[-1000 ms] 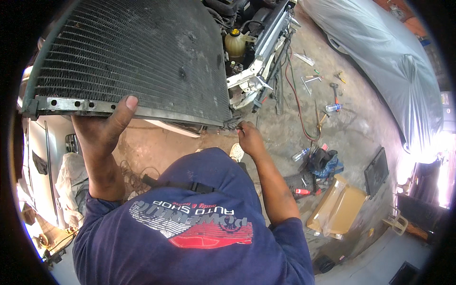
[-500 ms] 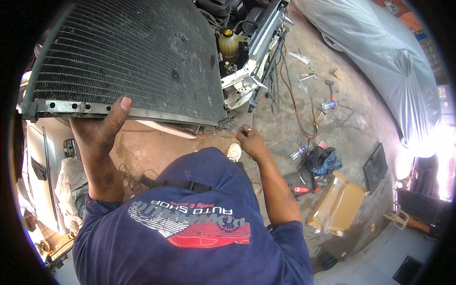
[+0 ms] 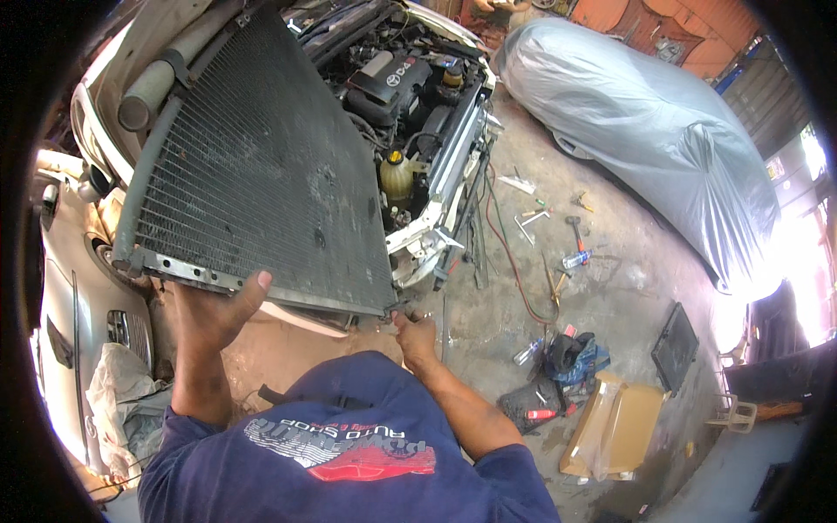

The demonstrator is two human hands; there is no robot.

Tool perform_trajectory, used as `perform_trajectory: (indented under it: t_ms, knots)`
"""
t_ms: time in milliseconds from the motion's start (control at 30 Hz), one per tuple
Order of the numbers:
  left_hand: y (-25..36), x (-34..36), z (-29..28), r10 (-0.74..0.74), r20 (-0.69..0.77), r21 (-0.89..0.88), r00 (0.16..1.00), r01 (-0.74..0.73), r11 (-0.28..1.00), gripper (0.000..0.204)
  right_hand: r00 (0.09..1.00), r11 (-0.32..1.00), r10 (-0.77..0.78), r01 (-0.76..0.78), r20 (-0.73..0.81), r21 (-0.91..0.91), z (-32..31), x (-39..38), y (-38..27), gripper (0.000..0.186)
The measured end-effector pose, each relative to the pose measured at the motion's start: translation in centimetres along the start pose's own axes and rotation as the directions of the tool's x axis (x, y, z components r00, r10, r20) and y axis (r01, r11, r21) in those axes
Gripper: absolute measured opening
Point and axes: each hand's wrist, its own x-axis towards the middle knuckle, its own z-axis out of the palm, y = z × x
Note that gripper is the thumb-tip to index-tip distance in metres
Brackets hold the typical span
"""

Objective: The person uses a pair of pliers to manipulate a wire and secure a component on the radiator assembly within the engine bay of a vehicle.

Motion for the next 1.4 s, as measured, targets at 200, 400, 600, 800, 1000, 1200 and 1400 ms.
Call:
perform_trajectory:
  t_ms: [200, 400, 600, 800, 1000, 1200, 1400]
  knots:
    - [0.0, -0.5, -0.3, -0.008, 0.007, 0.059, 1.000, 0.007, 0.998, 0.055, 0.997, 0.998, 0.055, -0.057, -0.056, -0.037, 0.8, -0.5, -0.7, 0.015]
    - [-1.3, -0.6, -0.6, 0.040, 0.080, 0.102, 0.996, -0.048, 0.994, 0.065, 0.996, 0.997, -0.014, 0.008, -0.084, -0.072, 0.3, 0.3, 0.6, 0.013]
    - [-0.4, -0.3, -0.3, 0.038, 0.031, 0.044, 0.999, -0.039, 0.998, 0.053, 0.997, 0.997, 0.004, -0.010, -0.081, -0.074, 0.1, 0.3, 0.6, 0.013]
    - [-0.4, -0.3, -0.3, 0.053, 0.030, 0.050, 0.998, -0.054, 0.997, 0.054, 0.997, 0.998, 0.032, -0.036, -0.065, -0.058, 0.4, -0.2, -0.4, 0.012]
    - [-0.6, -0.7, -0.3, -0.005, 0.037, 0.028, 0.999, 0.004, 1.000, 0.059, 0.997, 1.000, 0.002, 0.000, -0.071, 0.030, 0.1, 0.1, 0.2, 0.010]
    - [-0.9, -0.9, -0.4, 0.036, 0.031, 0.086, 0.999, -0.038, 0.996, 0.055, 0.999, 0.967, 0.023, -0.033, 0.043, 0.253, -2.7, 1.4, 0.5, 0.015]
    - [-1.0, -1.5, 0.3, -0.025, -0.072, 0.071, 0.997, 0.031, 0.997, 0.050, 0.974, 0.979, -0.044, -0.002, 0.221, 0.205, -5.6, 1.9, -0.7, 0.022]
